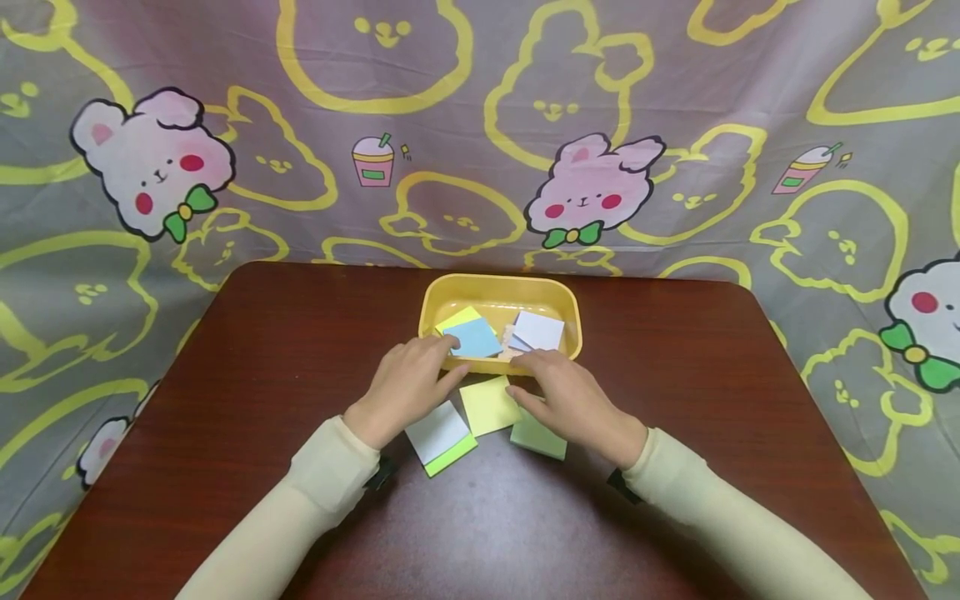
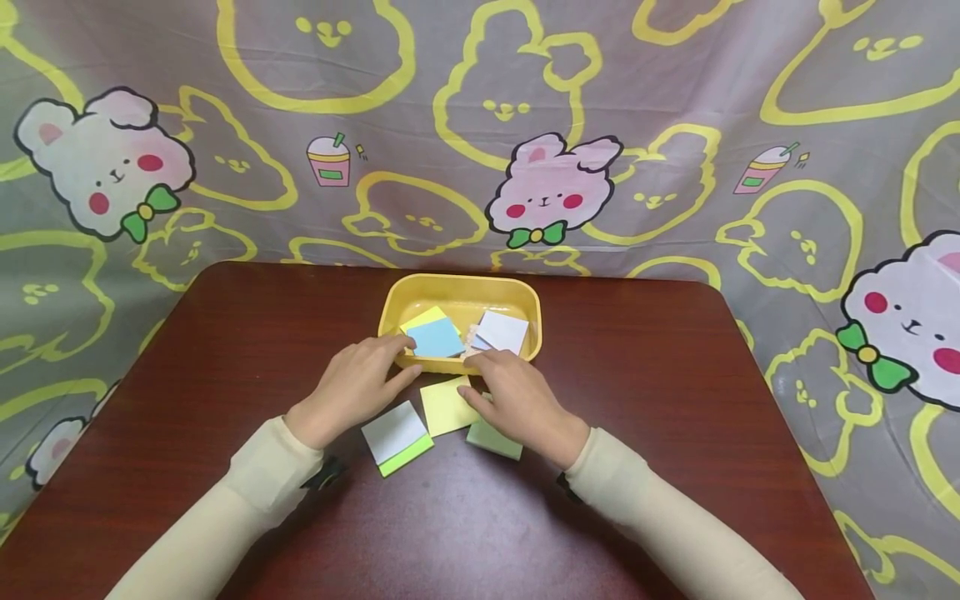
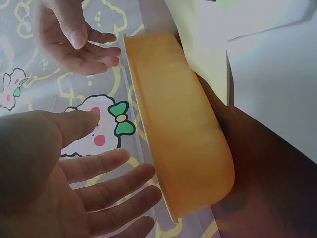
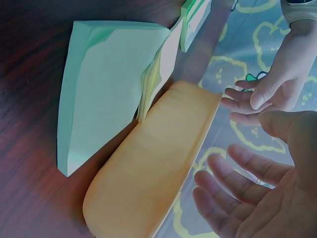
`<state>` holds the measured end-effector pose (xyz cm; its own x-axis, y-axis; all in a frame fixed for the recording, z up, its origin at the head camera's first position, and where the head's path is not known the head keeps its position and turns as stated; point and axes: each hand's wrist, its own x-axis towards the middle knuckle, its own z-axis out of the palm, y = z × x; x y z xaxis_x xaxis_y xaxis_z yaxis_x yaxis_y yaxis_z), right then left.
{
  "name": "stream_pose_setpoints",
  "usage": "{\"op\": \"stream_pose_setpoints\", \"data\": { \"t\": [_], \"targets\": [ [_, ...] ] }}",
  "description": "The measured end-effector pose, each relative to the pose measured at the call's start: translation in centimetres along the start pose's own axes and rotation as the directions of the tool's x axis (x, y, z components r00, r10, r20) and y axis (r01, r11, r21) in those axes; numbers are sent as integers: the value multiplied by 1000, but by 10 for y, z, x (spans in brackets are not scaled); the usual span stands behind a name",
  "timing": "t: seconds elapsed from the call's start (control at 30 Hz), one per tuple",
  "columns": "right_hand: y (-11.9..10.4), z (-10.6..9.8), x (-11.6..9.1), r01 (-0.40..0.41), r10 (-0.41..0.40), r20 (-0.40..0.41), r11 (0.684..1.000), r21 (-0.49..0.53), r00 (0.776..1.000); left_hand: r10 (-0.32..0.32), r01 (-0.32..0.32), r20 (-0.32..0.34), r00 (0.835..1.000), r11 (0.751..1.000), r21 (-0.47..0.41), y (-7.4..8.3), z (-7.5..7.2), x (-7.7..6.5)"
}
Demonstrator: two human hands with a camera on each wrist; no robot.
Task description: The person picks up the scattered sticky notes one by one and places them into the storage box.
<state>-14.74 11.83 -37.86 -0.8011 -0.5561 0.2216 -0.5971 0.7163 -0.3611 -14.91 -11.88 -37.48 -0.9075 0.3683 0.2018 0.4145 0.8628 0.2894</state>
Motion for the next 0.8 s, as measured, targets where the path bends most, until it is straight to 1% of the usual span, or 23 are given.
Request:
{"op": "stream_pose_setpoints", "data": {
  "t": [0.43, 0.57, 0.8],
  "targets": [
    [-2, 7, -5, 40, -40, -9, 999, -9, 999, -28, 28, 0, 1000, 999, 23, -2, 0, -7],
    [-4, 10, -7, 60, -60, -13, 998, -14, 998, -34, 34, 9, 999, 999, 23, -3, -1, -11],
    [-5, 15, -7, 75, -75, -13, 997, -7, 997, -29, 29, 13, 999, 999, 21, -4, 1, -15]
  ]
}}
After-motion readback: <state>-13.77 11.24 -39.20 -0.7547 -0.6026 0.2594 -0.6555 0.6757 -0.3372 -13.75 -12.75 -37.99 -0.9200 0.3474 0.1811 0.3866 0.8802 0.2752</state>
